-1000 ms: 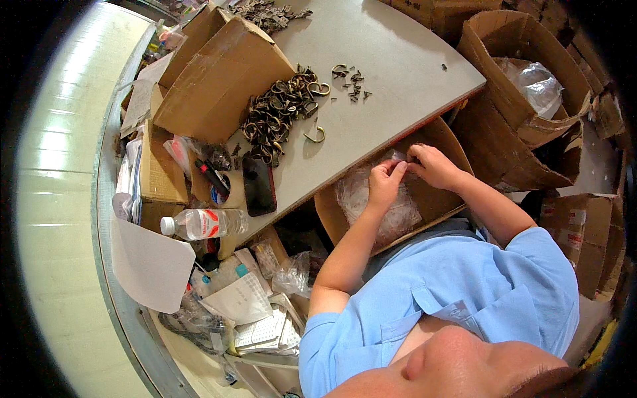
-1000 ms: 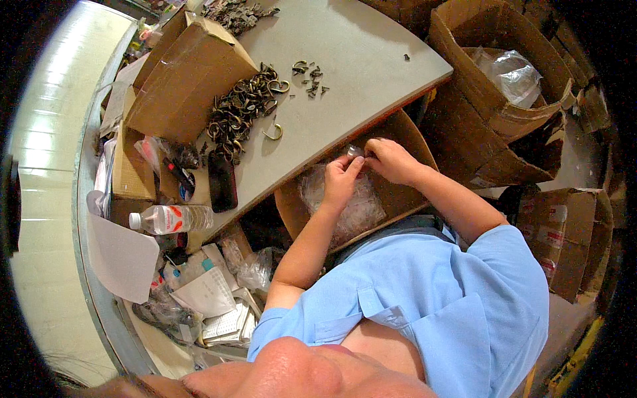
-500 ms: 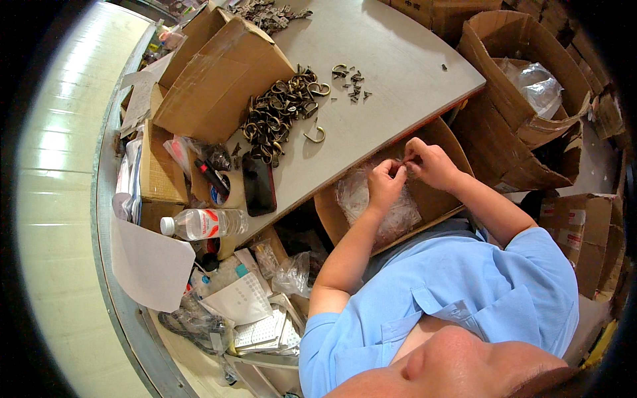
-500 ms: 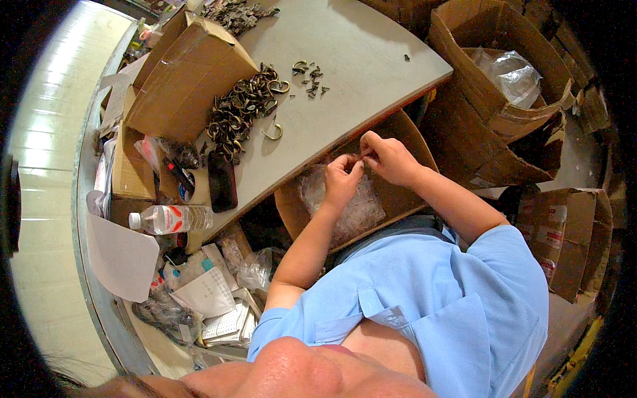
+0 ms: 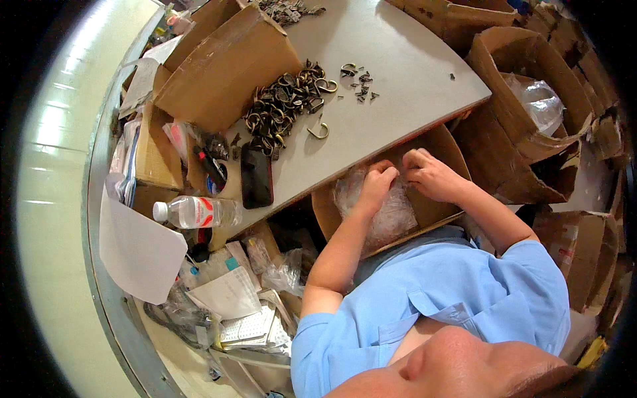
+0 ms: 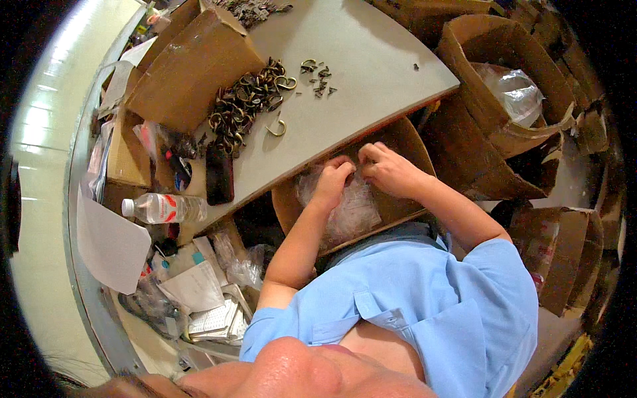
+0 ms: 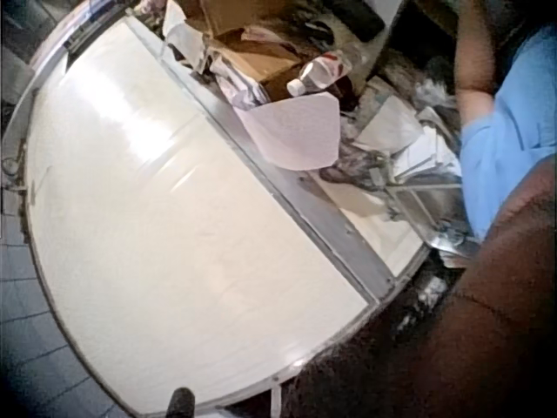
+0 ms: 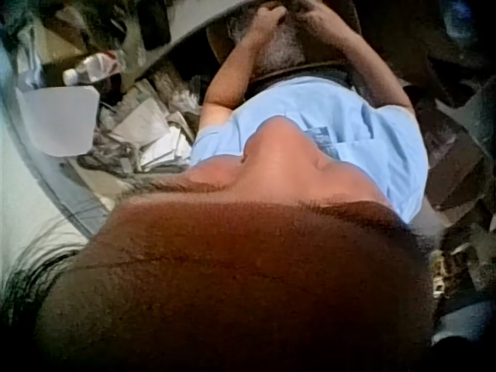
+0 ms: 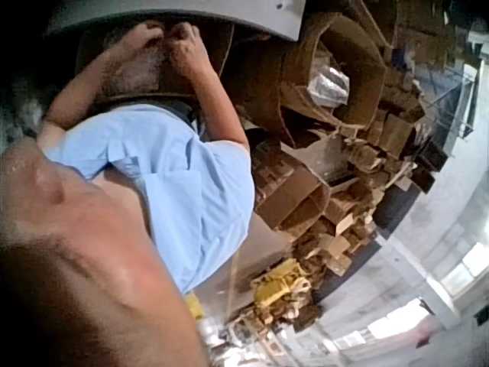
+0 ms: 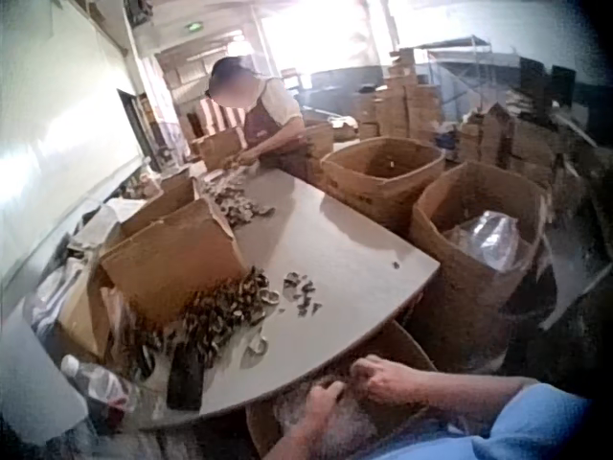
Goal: The person sorts small metal hooks and ring hardware into small plastic bags by hand while working at a desk surrounded by cardboard boxes.
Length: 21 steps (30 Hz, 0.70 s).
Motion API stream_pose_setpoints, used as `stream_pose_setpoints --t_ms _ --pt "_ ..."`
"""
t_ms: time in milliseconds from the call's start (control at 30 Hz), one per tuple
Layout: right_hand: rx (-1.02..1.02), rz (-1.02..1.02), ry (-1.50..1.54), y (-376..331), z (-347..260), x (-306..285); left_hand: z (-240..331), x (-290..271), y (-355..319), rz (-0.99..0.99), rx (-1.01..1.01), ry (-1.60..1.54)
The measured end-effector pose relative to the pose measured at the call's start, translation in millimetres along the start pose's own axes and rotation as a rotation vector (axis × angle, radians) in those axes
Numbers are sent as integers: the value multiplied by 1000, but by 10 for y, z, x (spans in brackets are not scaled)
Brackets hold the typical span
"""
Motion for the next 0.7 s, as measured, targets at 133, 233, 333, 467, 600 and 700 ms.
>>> stream_pose_setpoints --t_ms 133,233,333,467,600,700 --pt "210 -291 489 -71 268 292 85 169 -49 77 -20 -333" --pt "70 -277 387 -10 66 -1 40 -5 -76 254 -15 -102" --pt "18 -289 289 40 8 -239 -204 -108 137 166 -104 -303" --pt "61 -338 203 39 144 -300 -144 -124 127 80 -185 44" --pt "92 -405 70 77 234 -206 302 56 -25 186 460 597" --pt "-72 -474 194 179 -45 -55 539 364 -204 22 532 415"
Point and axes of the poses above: each hand's wrist, its own y-axis towards the middle knuckle, its own x-axis out of the palm, z = x × y, the point moved 9 cm from there along y, towards the middle knuckle, and after that the axes turned 1 degree about z, right-handed, at the moved point
